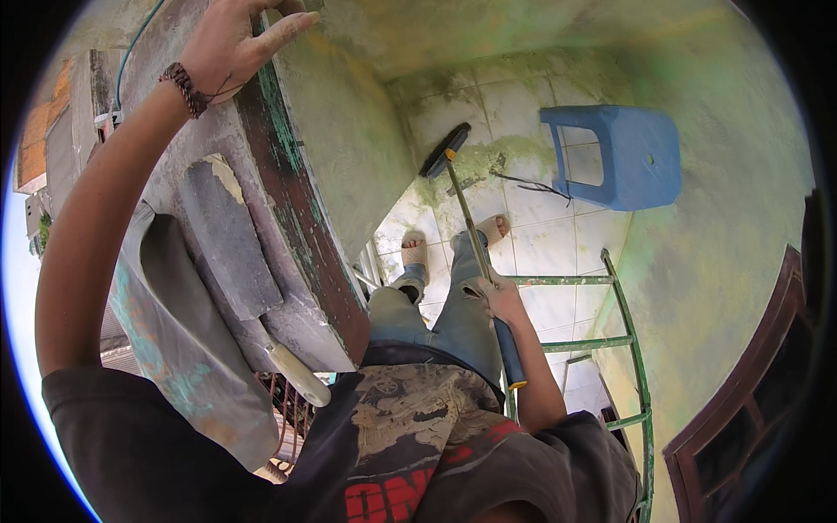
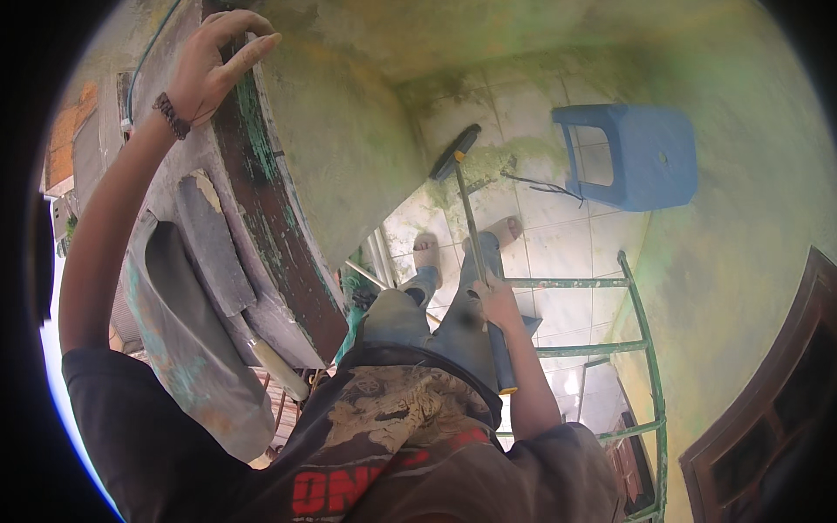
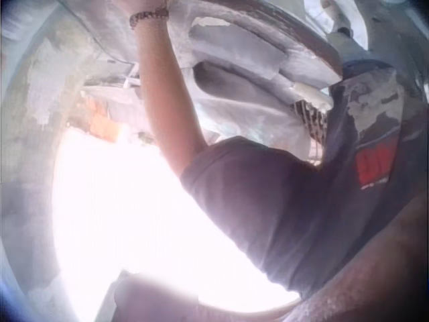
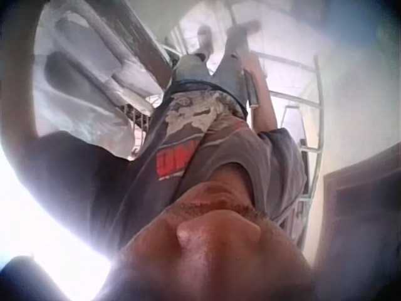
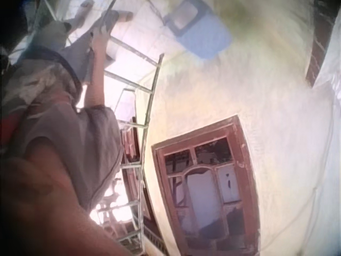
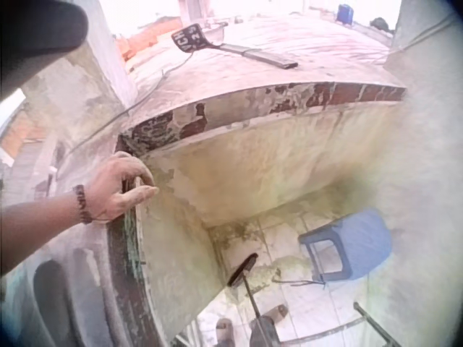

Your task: The person sweeps debris on a tiled floor using a broom and dustpan, then scrapes residue from the floor with a hand tool. The person moves a plastic stool and continues sweeping and scraping the floor area.

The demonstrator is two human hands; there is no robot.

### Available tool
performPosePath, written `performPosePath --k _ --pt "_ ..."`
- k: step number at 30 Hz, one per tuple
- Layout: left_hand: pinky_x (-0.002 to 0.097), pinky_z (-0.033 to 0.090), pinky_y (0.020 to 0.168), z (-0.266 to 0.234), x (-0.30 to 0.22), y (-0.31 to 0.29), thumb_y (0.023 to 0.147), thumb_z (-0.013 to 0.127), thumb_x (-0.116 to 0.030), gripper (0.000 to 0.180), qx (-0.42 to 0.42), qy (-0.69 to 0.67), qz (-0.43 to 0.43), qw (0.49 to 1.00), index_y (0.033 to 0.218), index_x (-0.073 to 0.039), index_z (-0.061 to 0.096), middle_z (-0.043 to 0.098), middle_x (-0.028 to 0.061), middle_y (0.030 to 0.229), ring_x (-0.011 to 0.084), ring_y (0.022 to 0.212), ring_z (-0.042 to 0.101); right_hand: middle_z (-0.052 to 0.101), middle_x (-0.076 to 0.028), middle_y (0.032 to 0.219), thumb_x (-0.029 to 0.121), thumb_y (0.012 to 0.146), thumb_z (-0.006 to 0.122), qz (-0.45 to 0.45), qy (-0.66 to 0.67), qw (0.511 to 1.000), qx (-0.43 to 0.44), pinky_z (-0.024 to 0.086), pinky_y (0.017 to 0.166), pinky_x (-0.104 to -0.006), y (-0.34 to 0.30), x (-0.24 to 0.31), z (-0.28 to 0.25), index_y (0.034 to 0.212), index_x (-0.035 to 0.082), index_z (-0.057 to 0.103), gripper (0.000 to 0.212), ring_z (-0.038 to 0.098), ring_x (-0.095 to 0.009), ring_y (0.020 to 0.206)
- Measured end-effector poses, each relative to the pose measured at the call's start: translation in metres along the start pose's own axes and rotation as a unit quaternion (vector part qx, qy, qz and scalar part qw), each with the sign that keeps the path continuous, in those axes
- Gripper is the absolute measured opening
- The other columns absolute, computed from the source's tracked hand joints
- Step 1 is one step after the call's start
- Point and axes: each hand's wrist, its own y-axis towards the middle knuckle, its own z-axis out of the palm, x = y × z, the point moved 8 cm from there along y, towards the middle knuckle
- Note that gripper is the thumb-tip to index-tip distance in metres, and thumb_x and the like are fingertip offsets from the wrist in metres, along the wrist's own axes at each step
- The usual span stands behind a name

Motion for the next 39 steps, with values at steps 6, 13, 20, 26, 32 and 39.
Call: performPosePath --k 6,13,20,26,32,39 --pt "0.0417 0.048 0.076 -0.012 -0.020 0.021 0.081 0.065 -0.035 0.030 -0.067 -0.001 0.030 0.997 0.083 -0.006 0.070 0.068 0.0148 0.082 0.0329 0.082 0.063 0.047 -0.004 0.056 0.021 0.093 0.053 -0.066 0.135 0.987 -0.062 0.042 0.043 -0.0311 0.086 0.017 0.036 0.135 0.007 0.051 0.045 0.046 -0.013 0.042" --pt "0.0422 0.051 0.073 -0.014 -0.012 0.014 0.081 0.064 -0.037 0.033 -0.073 -0.023 0.049 0.996 0.081 -0.005 0.071 0.067 0.0180 0.076 0.0351 0.075 0.065 0.048 -0.005 0.058 0.020 0.094 0.051 0.096 0.557 0.756 0.330 0.042 0.041 -0.0384 0.021 -0.033 0.057 0.118 0.013 0.056 0.025 0.047 -0.022 0.044" --pt "0.0398 0.044 0.090 -0.005 -0.005 0.012 0.086 0.060 -0.036 0.036 0.036 -0.026 -0.055 0.998 0.101 -0.004 0.068 0.068 0.0182 0.092 0.0348 0.097 0.060 0.047 -0.002 0.054 0.007 0.086 0.053 -0.015 0.400 0.910 0.110 0.036 0.033 -0.0290 -0.035 0.014 -0.006 0.122 0.006 0.054 0.036 0.041 -0.014 0.034" --pt "0.0409 0.042 0.093 0.000 -0.007 0.015 0.086 0.060 -0.033 0.033 0.004 -0.002 -0.004 1.000 0.096 -0.003 0.067 0.067 0.0159 0.098 0.0345 0.098 0.057 0.039 0.001 0.053 0.005 0.086 0.056 -0.009 0.074 0.996 -0.059 0.035 0.034 -0.0278 -0.094 0.073 -0.051 0.145 0.018 0.037 0.062 0.037 -0.010 0.037" --pt "0.0405 0.041 0.092 -0.007 -0.008 0.009 0.085 0.063 -0.027 0.026 -0.002 -0.015 -0.027 1.000 0.093 -0.003 0.066 0.066 0.0137 0.098 0.0331 0.099 0.054 0.041 0.001 0.055 0.009 0.087 0.059 -0.067 -0.041 0.996 -0.037 0.033 0.036 -0.0280 -0.059 0.090 -0.072 0.138 0.015 0.048 0.053 0.038 -0.009 0.040" --pt "0.0395 0.041 0.090 -0.007 -0.014 0.016 0.083 0.063 -0.024 0.021 -0.017 -0.023 -0.020 0.999 0.087 -0.003 0.066 0.065 0.0133 0.092 0.0321 0.095 0.055 0.067 -0.022 0.074 0.021 0.074 0.061 -0.131 -0.340 0.930 0.043 0.054 0.065 -0.0375 0.094 0.141 -0.058 0.095 -0.002 0.067 0.032 0.069 -0.029 0.071"
